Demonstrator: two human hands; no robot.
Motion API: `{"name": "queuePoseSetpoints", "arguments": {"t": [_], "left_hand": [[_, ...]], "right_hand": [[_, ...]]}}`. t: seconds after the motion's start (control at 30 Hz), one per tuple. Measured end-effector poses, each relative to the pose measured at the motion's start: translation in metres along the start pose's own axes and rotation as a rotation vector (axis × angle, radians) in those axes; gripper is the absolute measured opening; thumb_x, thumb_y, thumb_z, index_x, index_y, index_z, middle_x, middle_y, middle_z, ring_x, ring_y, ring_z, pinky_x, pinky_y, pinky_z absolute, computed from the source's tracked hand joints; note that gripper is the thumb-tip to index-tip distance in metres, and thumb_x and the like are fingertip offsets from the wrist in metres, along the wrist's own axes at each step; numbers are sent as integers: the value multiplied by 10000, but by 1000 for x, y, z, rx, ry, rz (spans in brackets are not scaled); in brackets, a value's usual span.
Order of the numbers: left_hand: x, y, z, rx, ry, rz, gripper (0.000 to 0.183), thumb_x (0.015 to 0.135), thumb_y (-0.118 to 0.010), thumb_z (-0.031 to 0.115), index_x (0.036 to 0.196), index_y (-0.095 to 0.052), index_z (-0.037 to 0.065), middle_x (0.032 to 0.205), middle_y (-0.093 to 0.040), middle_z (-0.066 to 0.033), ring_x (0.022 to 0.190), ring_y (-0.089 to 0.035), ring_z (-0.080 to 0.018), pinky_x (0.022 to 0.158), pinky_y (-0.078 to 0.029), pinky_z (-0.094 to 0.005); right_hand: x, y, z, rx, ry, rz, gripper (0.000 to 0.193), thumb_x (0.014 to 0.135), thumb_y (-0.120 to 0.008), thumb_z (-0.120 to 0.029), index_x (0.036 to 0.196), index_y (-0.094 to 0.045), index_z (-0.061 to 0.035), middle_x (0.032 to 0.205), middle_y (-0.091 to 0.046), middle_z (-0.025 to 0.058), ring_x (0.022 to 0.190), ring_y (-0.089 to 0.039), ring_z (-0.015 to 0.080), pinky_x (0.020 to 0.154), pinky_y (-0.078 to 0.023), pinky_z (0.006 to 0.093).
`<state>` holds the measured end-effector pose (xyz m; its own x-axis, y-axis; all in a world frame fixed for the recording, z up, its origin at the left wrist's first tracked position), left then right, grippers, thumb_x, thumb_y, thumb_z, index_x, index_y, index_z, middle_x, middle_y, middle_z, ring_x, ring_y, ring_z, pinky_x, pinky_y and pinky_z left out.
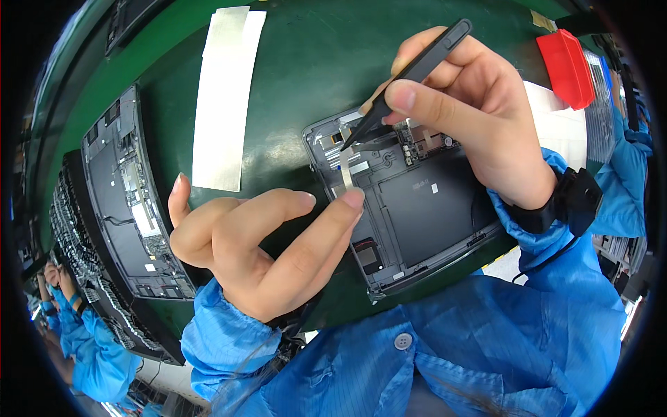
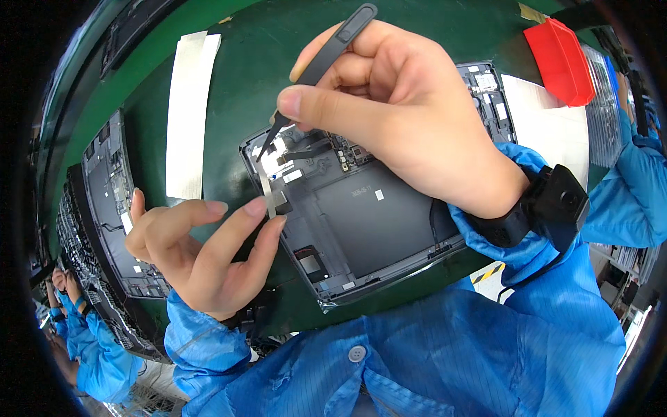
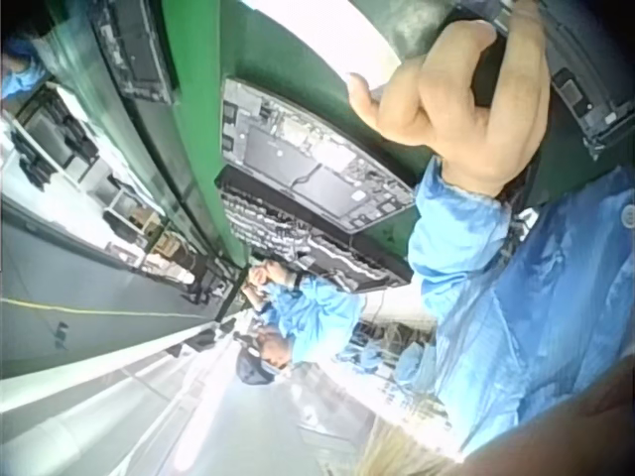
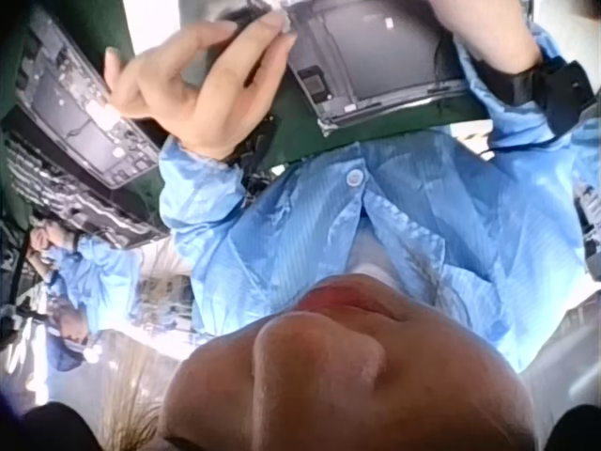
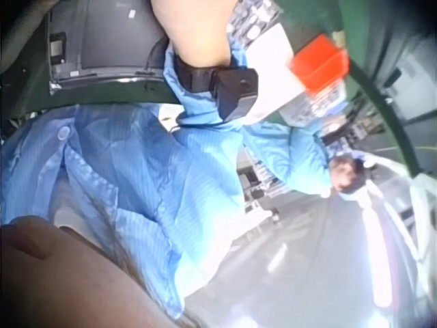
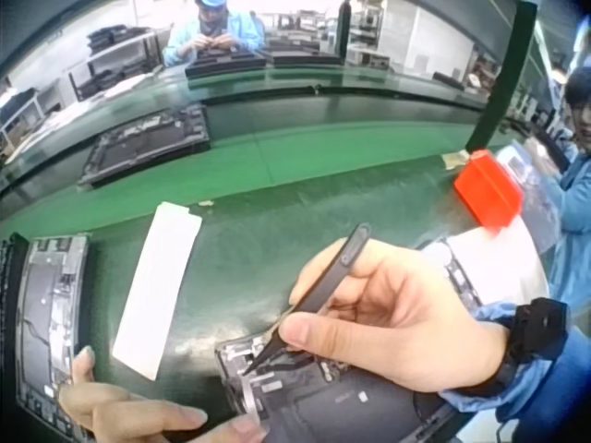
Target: Assembling components into an electronic device chassis using tweezers and manual manipulation.
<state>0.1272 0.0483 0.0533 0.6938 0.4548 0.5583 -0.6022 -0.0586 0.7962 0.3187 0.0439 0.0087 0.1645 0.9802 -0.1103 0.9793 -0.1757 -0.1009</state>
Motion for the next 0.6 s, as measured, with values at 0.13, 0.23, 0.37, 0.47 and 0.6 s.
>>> {"name": "queuePoseSetpoints", "arguments": {"t": [0.13,0.23,0.37,0.47,0.6], "left_hand": [[1,-2,3,57,-24,13,378,603,-900,126,927,-776,278,938,-562,47,937,-469,-190,1100,-296,-497],[1,-4,2,24,-4,5,358,608,-888,110,909,-774,267,898,-568,59,925,-475,-189,1098,-301,-495],[0,-10,-2,-1,54,-15,316,615,-872,100,884,-762,226,849,-573,51,917,-496,-195,1084,-314,-499],[5,-16,-8,-122,74,-55,290,626,-858,82,874,-756,192,838,-573,42,912,-509,-201,1068,-326,-500],[4,-21,-12,-180,95,-52,253,649,-841,66,861,-756,174,822,-569,36,903,-525,-206,1064,-326,-502]], "right_hand": [[-2,-2,0,-8,13,-6,223,946,-664,-9,1148,-569,-3,992,-711,98,919,-679,133,831,-536,262],[-4,-5,0,-18,10,31,248,935,-662,33,1157,-558,-1,992,-706,91,931,-671,130,841,-530,266],[-6,-19,-4,-195,245,-39,290,919,-669,69,1168,-533,4,1016,-694,94,985,-666,139,854,-532,273],[-11,-18,-5,-289,241,13,287,924,-664,69,1169,-530,4,1022,-694,103,993,-669,144,857,-534,273],[-12,-20,-7,-308,280,18,302,917,-672,73,1175,-530,7,1039,-699,115,991,-671,145,857,-534,272]]}}
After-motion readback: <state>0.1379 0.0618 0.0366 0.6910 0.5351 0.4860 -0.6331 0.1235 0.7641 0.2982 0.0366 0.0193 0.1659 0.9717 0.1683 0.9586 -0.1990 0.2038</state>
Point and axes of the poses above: each hand's wrist, its own x-axis towards the middle knuckle, its own y-axis out of the back of the hand, z = x × y, the point moved 9 cm from there along x, towards the middle knuckle
